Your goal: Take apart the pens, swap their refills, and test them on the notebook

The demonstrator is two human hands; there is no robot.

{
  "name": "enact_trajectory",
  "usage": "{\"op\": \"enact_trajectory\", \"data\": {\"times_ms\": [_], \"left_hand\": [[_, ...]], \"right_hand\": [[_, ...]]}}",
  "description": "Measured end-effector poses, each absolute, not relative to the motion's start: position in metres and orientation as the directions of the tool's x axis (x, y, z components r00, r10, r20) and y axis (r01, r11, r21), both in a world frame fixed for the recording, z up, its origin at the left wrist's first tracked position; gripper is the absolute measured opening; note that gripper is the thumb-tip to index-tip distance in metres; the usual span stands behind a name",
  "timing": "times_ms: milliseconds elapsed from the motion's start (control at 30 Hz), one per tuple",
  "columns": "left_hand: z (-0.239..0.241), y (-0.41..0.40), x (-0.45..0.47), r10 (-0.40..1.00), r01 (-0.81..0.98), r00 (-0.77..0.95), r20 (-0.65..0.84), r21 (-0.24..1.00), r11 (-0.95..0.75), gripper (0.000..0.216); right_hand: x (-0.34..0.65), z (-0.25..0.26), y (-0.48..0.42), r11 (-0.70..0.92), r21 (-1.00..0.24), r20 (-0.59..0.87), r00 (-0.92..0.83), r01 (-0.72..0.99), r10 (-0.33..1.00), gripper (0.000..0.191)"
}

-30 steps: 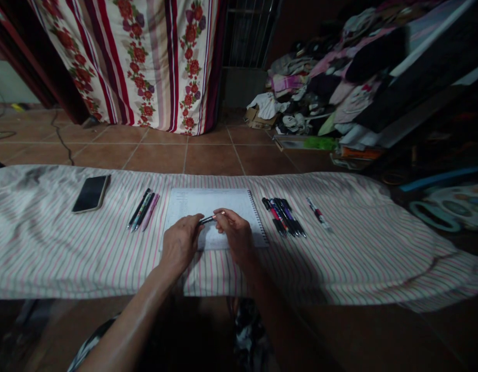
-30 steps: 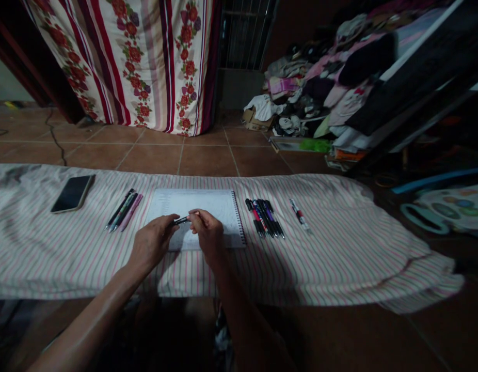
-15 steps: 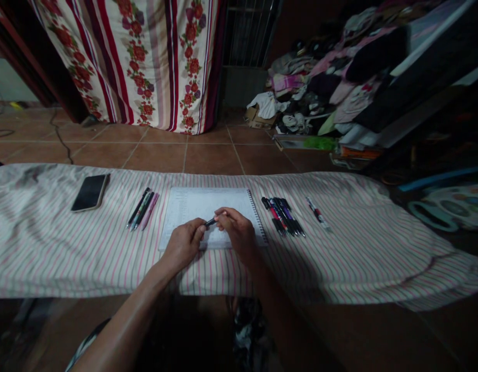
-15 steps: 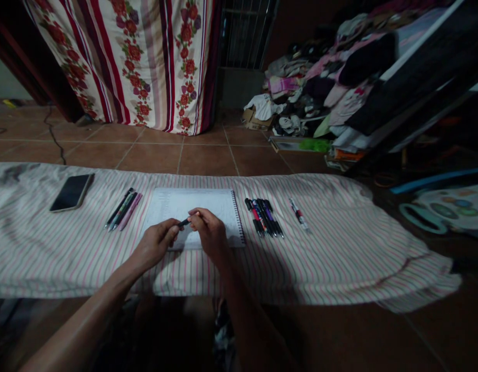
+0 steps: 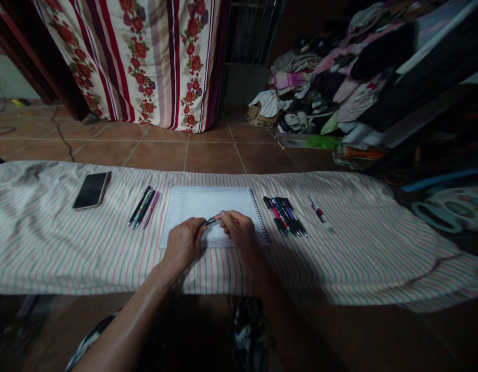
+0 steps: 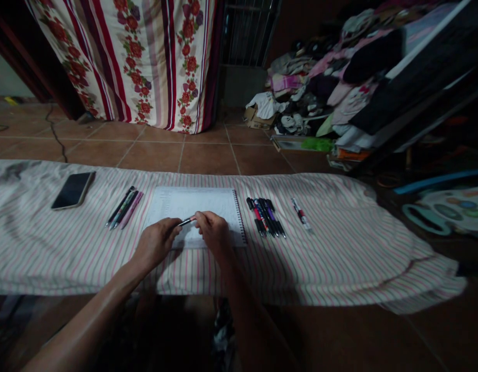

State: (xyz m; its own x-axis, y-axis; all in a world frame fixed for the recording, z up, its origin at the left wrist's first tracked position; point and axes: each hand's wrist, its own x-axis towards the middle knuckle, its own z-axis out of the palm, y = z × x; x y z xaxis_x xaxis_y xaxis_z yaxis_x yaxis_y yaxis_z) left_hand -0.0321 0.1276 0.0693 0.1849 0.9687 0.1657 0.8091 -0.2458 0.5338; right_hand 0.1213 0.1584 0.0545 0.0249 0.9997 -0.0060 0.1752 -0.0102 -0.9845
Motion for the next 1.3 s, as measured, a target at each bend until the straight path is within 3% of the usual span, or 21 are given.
{"op": "enact_trajectory", "data": {"times_ms": [167,367,567,700,800,900,1033,1133,1200,1300], "left_hand": [[0.074,0.128,-0.030,0.988,0.759,0.152,0.037,0.636,-0.141,0.029],[0.073,0.129,-0.033,0.987,0.864,0.152,0.043,0.479,-0.154,0.026],[0.072,0.128,-0.032,0.977,0.877,0.202,0.066,0.432,-0.210,0.025],[0.074,0.128,-0.029,0.984,0.895,0.176,-0.010,0.418,-0.156,0.025],[0.076,0.129,-0.028,0.986,0.908,0.160,-0.048,0.400,-0.127,0.025],[0.076,0.129,-0.028,0.988,0.910,0.148,-0.048,0.398,-0.117,0.025],[0.076,0.129,-0.029,0.985,0.902,0.171,-0.023,0.406,-0.147,0.025],[0.075,0.128,-0.028,0.981,0.898,0.193,-0.009,0.404,-0.173,0.025],[0.074,0.128,-0.028,0.981,0.901,0.194,-0.014,0.399,-0.173,0.025],[0.074,0.128,-0.027,0.984,0.911,0.173,-0.038,0.386,-0.145,0.024]], "right_hand": [[0.121,0.054,0.158,0.082,-0.994,0.082,-0.008,0.069,0.997,0.025],[0.121,0.053,0.157,-0.001,-0.999,0.004,-0.109,-0.045,0.994,0.041],[0.123,0.047,0.164,-0.036,-0.995,-0.039,-0.031,0.095,0.999,0.025],[0.123,0.043,0.164,0.084,-0.989,0.075,-0.082,0.120,0.994,0.019],[0.120,0.043,0.162,0.130,-0.990,0.123,-0.120,0.053,0.985,0.033],[0.119,0.044,0.161,0.075,-0.997,0.074,-0.024,0.031,0.997,0.053],[0.123,0.044,0.163,-0.039,-0.968,-0.024,0.064,0.248,0.998,0.037],[0.128,0.044,0.165,-0.058,-0.921,-0.048,0.037,0.386,0.998,0.037],[0.129,0.044,0.165,-0.039,-0.927,-0.039,0.006,0.373,0.999,0.033],[0.128,0.045,0.164,0.024,-0.974,0.004,-0.088,0.226,0.996,0.021]]}}
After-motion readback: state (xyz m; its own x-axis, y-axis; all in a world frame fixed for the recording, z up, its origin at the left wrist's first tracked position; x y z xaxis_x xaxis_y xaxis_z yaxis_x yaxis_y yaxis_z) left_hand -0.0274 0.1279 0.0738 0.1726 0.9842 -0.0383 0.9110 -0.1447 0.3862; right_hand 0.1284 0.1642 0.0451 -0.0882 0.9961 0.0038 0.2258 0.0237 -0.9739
